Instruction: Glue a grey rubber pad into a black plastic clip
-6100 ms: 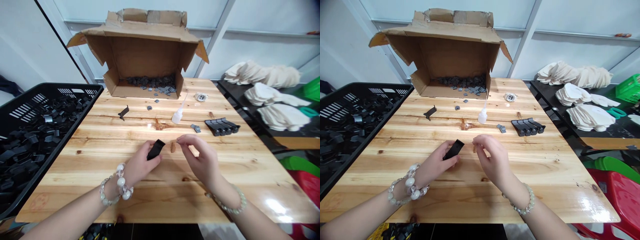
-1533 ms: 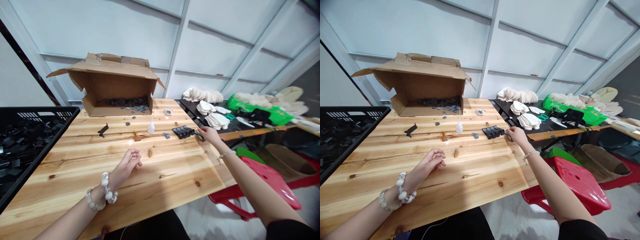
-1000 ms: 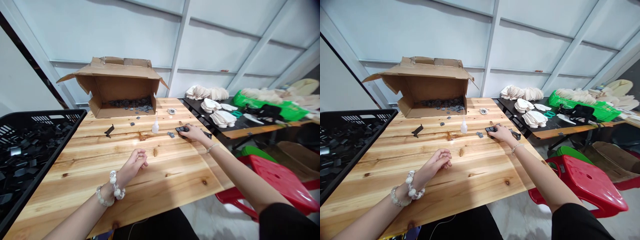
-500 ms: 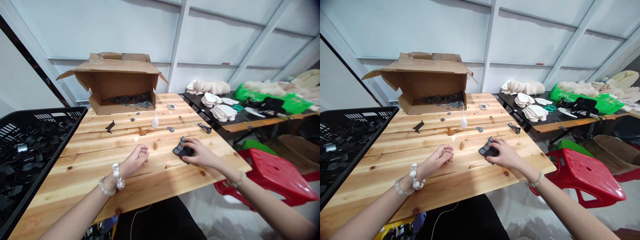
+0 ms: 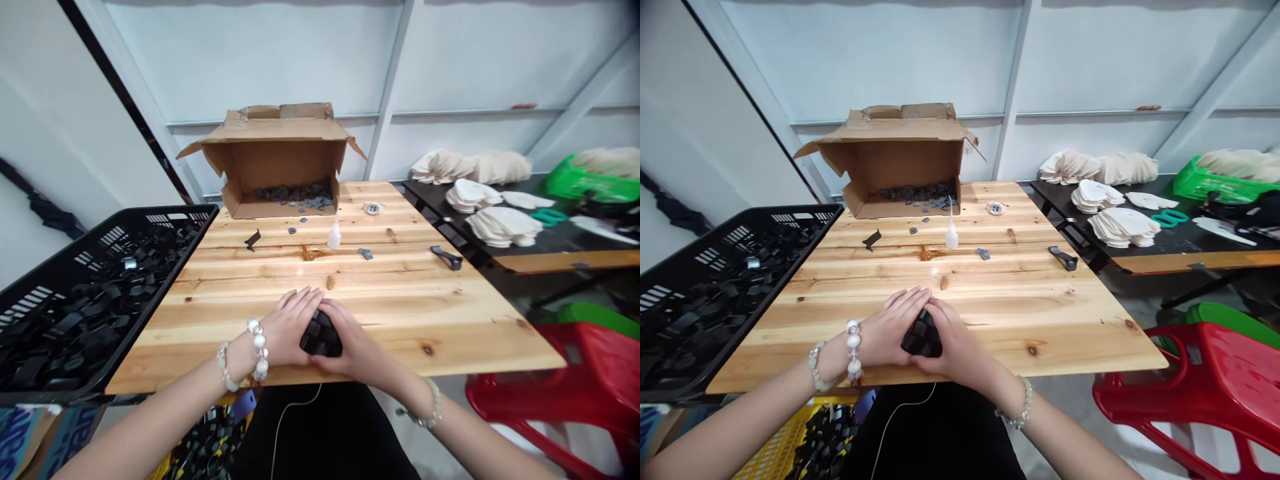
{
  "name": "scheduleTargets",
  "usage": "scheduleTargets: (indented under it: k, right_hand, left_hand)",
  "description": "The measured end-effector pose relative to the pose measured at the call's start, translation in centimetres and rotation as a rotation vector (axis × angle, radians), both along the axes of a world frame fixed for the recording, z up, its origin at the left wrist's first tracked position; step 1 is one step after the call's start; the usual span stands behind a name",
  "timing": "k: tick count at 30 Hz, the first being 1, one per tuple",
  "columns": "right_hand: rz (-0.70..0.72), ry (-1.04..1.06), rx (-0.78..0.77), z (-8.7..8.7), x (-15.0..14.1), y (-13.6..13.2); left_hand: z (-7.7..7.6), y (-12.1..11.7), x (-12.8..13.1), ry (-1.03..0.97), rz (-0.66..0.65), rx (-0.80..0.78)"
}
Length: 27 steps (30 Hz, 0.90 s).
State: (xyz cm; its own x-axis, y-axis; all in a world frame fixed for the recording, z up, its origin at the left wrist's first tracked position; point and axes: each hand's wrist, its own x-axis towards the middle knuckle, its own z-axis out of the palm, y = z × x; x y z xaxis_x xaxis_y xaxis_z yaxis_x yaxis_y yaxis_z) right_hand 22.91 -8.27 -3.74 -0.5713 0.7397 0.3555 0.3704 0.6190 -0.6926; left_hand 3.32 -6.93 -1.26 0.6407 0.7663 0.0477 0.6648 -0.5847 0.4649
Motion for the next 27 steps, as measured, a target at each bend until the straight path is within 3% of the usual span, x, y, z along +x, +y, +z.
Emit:
scheduleTargets:
  k: [8,16,22,27]
  right_hand:
    - [-0.042,0.074,-0.056,0.2,-1.3,-1.3]
    - [-0.035,0.124,-0.124,0.6,-3.9,-1.7]
    - [0.114,0.193,-0.151,2.7,-8.6,-2.3]
    - [0.406,0.245,-0.276,4.6,-14.8,-5.0]
  left_hand:
    - [0.0,-0.6,-0.7,-0.089,-0.023,-0.016]
    - [-0.4,-2.8,-2.7,-0.137,0.156,-0.049]
    - [1.7,-7.1,-6.3,-0.339,0.471,-0.159]
    - [3.9,-14.0,-10.9,-0.461,0.828,-0.210]
